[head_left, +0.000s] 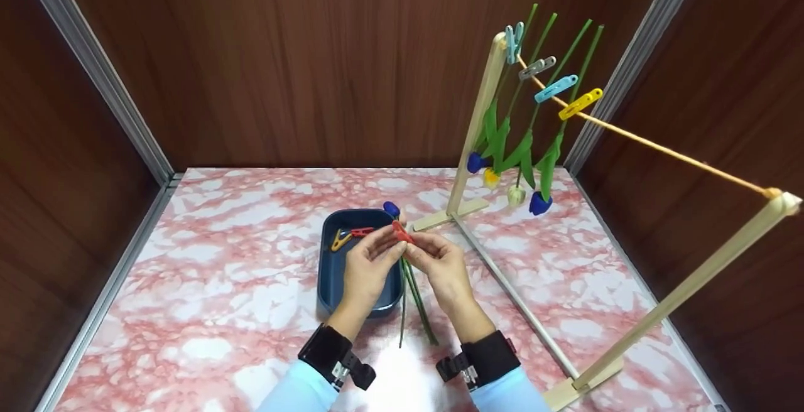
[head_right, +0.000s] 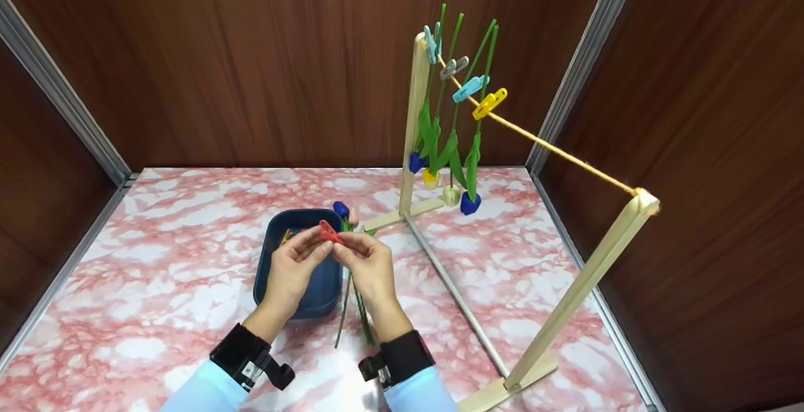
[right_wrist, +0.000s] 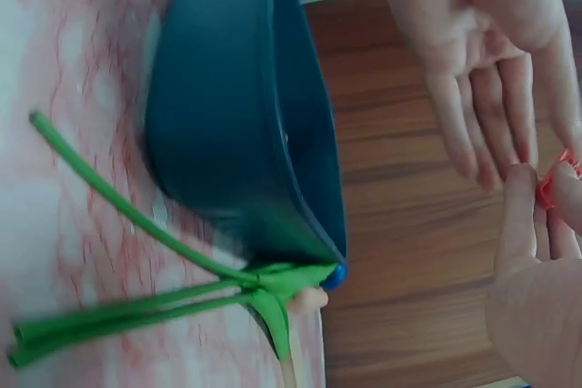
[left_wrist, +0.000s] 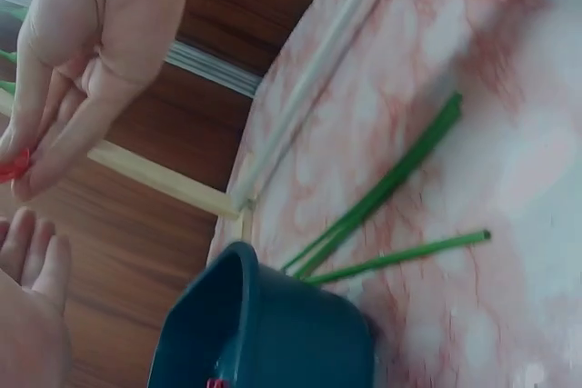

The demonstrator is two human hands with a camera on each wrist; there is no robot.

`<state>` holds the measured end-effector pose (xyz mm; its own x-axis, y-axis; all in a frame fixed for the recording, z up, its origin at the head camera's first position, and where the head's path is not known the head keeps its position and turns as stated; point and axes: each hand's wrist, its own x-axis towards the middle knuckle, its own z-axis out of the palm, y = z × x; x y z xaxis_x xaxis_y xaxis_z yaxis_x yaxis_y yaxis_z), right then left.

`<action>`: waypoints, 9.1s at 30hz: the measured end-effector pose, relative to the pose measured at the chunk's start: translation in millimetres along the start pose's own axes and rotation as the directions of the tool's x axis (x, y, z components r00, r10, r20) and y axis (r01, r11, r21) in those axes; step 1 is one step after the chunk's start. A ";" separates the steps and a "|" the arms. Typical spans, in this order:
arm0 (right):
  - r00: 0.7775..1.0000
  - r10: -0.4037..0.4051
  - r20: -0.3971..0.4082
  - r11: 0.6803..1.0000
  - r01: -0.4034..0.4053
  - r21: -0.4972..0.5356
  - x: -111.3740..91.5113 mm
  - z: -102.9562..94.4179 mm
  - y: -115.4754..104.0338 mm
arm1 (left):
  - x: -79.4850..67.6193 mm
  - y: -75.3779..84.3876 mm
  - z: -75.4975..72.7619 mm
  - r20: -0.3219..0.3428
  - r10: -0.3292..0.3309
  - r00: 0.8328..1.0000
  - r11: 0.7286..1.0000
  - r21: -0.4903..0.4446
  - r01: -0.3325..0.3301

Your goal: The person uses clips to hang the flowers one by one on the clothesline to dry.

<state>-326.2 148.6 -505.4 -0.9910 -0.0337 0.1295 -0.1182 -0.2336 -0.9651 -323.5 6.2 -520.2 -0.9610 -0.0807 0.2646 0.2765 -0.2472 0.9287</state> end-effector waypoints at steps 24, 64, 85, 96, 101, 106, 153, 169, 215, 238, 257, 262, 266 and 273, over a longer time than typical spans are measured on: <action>0.976 -0.029 0.214 0.952 0.092 -0.292 -3.7 -16.0 -43.4 | -15.6 29.2 11.7 0.098 0.026 0.995 0.978 0.204 -0.046; 0.941 -0.298 0.161 0.847 0.338 -0.410 8.5 -27.4 -89.0 | 12.2 1.5 11.3 0.318 -0.024 0.948 0.833 0.531 -0.158; 0.945 -0.318 0.078 0.863 0.322 -0.388 8.0 -60.2 -58.9 | 37.9 -66.1 57.2 0.693 -0.198 0.693 -0.247 0.649 -0.719; 0.949 -0.309 0.058 0.876 0.308 -0.372 -10.4 -55.1 -69.6 | 32.2 -75.7 67.9 0.638 -0.279 0.718 -0.277 0.663 -0.696; 0.955 -0.289 0.065 0.884 0.292 -0.366 -13.3 -59.2 -68.2 | 32.6 -78.6 68.3 0.653 -0.267 0.709 -0.318 0.635 -0.704; 0.948 -0.313 0.055 0.879 0.311 -0.361 -15.3 -62.2 -71.0 | 34.6 -76.9 64.0 0.710 -0.159 0.686 -0.317 0.622 -0.716; 0.852 -0.524 -0.014 0.788 0.479 -0.387 -21.1 -56.8 -149.5 | 67.2 65.9 63.8 0.056 0.521 0.852 0.773 0.393 -0.498; 0.749 -0.650 -0.130 0.703 0.528 -0.477 -28.8 -37.2 -237.5 | 58.9 111.9 120.9 0.085 0.544 0.835 0.819 0.164 -0.550; 0.581 -0.676 -0.453 0.602 0.081 -0.795 11.7 -72.7 -324.4 | 73.8 137.2 243.6 0.396 0.307 0.866 0.832 0.331 -0.446; 0.843 -0.359 -0.401 0.498 -0.191 -0.846 13.0 -81.3 -331.6 | 77.3 132.7 245.3 0.379 0.312 0.871 0.840 0.318 -0.439; 0.875 -0.315 -0.368 0.427 -0.216 -0.878 12.9 -81.3 -330.6 | 63.8 102.0 211.3 0.353 0.337 0.873 0.868 0.242 -0.433; 0.875 -0.296 -0.383 0.435 -0.233 -0.870 13.0 -76.6 -330.4 | 57.1 87.4 188.3 0.359 0.335 0.871 0.879 0.215 -0.426; 0.848 -0.372 -0.378 0.448 -0.193 -0.873 10.0 -71.4 -329.5 | 55.5 87.1 171.6 0.339 0.335 0.879 0.877 0.228 -0.423; 0.624 -0.737 -0.261 0.486 0.221 -0.845 2.1 -53.7 -316.4 | 51.4 100.8 136.5 0.326 0.399 0.857 0.811 0.311 -0.495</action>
<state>-294.2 274.6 -211.9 -0.5473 0.4044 0.7327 -0.3299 0.7004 -0.6330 -346.3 109.0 -377.5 -0.7167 0.1467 0.6817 0.6973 0.1397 0.7030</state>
